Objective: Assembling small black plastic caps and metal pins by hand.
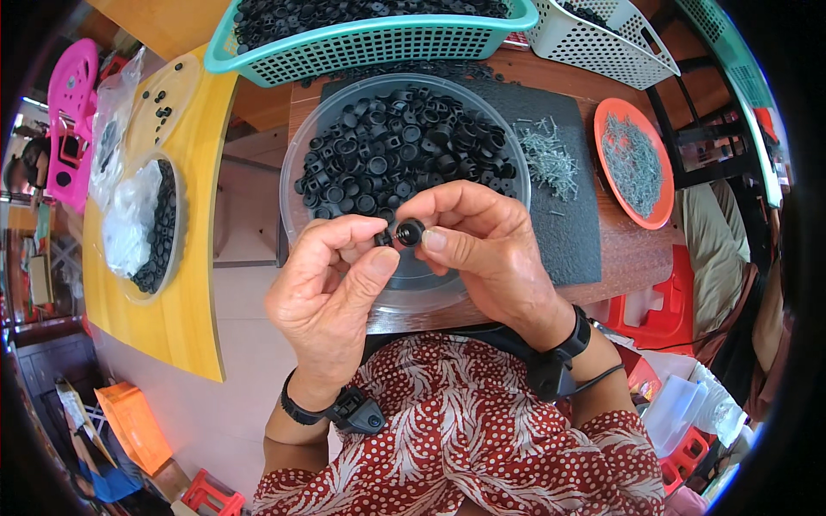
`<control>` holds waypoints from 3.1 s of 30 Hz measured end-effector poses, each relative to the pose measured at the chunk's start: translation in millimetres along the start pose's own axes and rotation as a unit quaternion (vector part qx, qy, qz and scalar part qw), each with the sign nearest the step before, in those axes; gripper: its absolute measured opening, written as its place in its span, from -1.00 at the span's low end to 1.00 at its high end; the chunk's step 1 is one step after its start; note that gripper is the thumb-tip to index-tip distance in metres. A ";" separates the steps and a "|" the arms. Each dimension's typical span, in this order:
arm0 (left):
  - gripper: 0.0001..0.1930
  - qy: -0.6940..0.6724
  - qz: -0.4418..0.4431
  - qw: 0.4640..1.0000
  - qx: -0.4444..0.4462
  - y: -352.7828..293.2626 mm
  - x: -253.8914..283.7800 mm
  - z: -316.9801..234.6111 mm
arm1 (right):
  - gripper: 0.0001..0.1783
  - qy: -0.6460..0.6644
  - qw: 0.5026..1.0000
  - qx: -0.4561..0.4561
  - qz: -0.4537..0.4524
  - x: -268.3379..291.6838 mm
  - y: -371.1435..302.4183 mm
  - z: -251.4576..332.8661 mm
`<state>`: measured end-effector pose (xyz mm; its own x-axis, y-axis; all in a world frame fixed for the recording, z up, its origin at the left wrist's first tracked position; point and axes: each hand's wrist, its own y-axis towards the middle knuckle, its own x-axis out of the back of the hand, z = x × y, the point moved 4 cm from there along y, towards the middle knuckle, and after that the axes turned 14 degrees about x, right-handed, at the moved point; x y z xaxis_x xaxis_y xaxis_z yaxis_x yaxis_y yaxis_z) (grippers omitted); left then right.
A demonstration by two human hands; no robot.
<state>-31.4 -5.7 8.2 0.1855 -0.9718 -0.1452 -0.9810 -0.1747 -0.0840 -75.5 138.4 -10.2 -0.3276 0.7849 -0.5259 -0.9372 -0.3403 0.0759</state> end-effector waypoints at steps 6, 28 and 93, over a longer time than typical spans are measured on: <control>-0.80 0.019 -0.012 1.000 -0.009 -0.2 -0.5 0.7 | -0.76 -0.009 1.000 0.008 0.009 -1.4 -0.1 0.9; -0.82 0.146 -0.059 0.983 -0.091 -0.1 -4.1 -4.1 | -0.75 -0.050 0.998 0.040 -0.001 -2.7 -1.9 -2.1; -0.76 -0.023 0.038 0.998 0.046 4.8 -1.9 0.4 | -0.78 -0.104 0.989 0.096 -0.032 -0.5 -6.0 -4.8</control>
<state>-36.4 -4.6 7.6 0.1144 -0.9732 -0.1997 -0.9836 -0.0827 -0.1605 -69.1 137.6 -14.5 -0.2664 0.8976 -0.3511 -0.9555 -0.1982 0.2183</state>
